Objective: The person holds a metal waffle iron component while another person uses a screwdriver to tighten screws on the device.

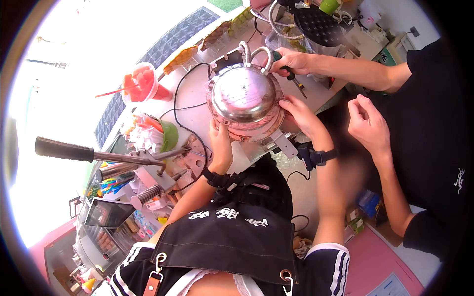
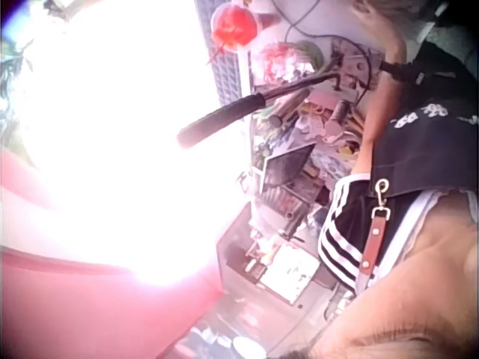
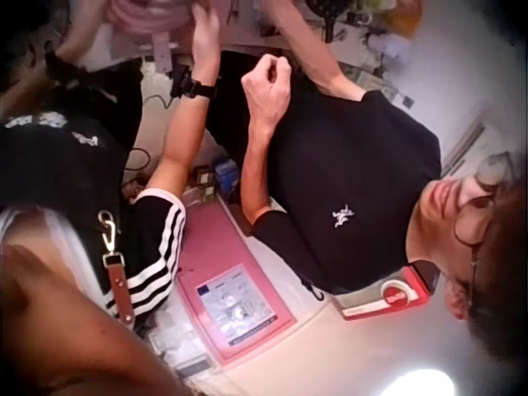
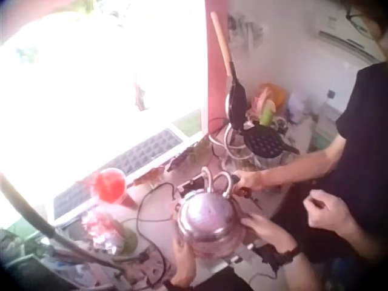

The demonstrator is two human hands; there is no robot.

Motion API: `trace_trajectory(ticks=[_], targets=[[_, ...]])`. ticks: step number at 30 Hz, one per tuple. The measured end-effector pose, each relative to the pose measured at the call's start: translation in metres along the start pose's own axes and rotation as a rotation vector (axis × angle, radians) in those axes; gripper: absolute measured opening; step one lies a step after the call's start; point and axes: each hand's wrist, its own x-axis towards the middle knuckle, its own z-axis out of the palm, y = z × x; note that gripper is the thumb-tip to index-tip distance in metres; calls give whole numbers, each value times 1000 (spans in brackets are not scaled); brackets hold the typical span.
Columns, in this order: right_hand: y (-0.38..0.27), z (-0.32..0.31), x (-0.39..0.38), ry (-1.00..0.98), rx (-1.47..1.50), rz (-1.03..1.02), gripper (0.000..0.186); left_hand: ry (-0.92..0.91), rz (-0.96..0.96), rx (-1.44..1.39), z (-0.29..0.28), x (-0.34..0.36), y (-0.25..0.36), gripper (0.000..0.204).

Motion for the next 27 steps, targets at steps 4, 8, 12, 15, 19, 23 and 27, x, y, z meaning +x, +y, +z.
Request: trace_trajectory(ticks=[4,8,12,15,19,23,27], targets=[[14,-16,-2,-96,3,-93,40,-111,-68,-9,3,-8,20,20],[4,-15,-16,-95,40,-78,44,-153,46,24,10,-10,37,21],[-7,-16,-28,-60,64,-97,51,-188,112,37,18,-9,50,23],[-27,6,-42,-18,384,164,34,-197,134,-6,23,2,55,23],[-75,44,-96,36,1589,1346,10,-255,150,29,27,26,57,23],[-22,43,-84,-405,1918,1432,34,-218,189,65,30,40,44,20],[-18,53,-54,-590,1826,1593,28,-191,155,70,30,46,37,20]])
